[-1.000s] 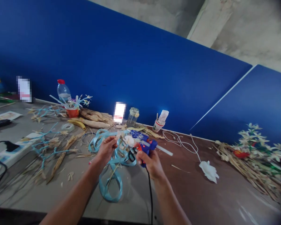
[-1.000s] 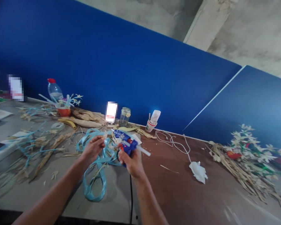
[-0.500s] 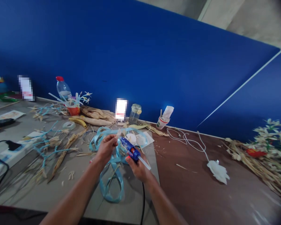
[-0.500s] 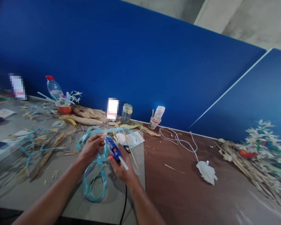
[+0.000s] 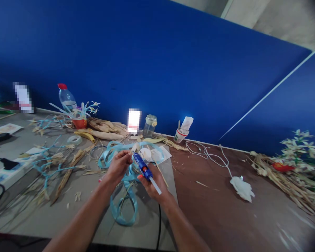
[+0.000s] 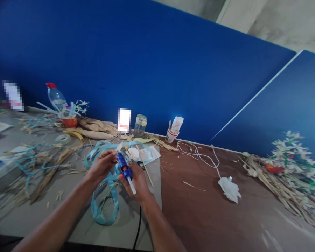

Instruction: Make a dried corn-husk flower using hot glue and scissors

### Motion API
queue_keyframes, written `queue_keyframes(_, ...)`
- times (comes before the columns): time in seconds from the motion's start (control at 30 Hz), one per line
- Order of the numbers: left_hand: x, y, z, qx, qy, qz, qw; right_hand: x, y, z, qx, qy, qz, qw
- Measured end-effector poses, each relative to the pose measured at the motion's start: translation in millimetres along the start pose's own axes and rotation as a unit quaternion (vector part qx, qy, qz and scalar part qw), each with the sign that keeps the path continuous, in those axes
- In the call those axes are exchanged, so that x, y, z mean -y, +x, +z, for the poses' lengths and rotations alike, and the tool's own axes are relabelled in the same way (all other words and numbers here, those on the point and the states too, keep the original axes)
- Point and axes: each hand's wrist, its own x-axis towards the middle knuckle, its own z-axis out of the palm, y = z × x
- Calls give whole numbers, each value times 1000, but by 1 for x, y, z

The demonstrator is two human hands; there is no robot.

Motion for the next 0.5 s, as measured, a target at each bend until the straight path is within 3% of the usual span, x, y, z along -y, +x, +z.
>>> queue_keyframes(0.27, -2, 0, -2, -10, -30, -16, 999, 2, 0, -5, 27, -66, -78, 994)
queue_keyframes(0.5, -1, 0, -3, -7, -32, -14, 999, 3, -2, -7, 4, -21, -31, 999)
